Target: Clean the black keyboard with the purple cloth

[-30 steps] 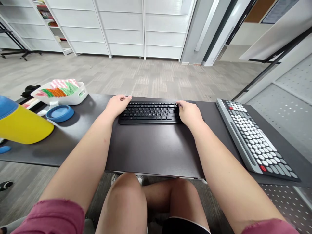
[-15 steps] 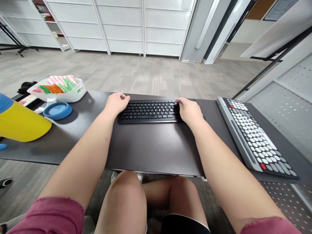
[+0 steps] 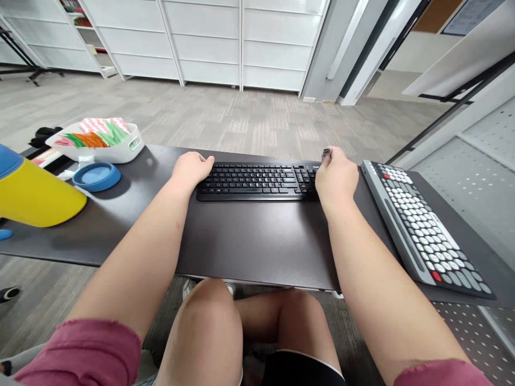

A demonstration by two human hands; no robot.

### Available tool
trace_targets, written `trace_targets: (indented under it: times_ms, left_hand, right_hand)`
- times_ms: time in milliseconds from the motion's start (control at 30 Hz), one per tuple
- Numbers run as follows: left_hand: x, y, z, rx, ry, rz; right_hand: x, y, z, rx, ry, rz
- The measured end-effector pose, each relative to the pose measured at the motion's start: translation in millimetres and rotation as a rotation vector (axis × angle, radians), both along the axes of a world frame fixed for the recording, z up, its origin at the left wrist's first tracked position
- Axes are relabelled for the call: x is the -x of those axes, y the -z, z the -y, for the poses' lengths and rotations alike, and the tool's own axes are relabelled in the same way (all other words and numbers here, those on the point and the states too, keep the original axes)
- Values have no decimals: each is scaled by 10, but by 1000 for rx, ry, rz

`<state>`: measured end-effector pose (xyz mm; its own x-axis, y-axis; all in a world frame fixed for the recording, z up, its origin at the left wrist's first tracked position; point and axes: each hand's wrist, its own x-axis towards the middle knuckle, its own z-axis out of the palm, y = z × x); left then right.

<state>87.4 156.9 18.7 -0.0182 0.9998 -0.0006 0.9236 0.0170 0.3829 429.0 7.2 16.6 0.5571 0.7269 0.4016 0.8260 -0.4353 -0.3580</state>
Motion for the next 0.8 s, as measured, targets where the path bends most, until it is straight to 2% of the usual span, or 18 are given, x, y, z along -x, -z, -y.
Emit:
trace_targets:
  times_ms: [167, 233, 367, 600, 800]
  left_hand:
    - [4, 23, -18, 13, 25, -29]
    - [2, 21, -16, 15, 39, -33]
    - [-7, 24, -8, 13, 55, -44]
    - [-8, 44, -10, 6, 68, -53]
    - [-3, 55, -22, -1, 93, -78]
  right_hand:
    - [9, 98, -64, 273, -85, 15]
    - [22, 110, -83, 329, -99, 24]
    - [18, 91, -88, 342, -93, 18]
    - [110, 69, -70, 335, -223, -8]
    - [125, 79, -65, 310, -265, -11]
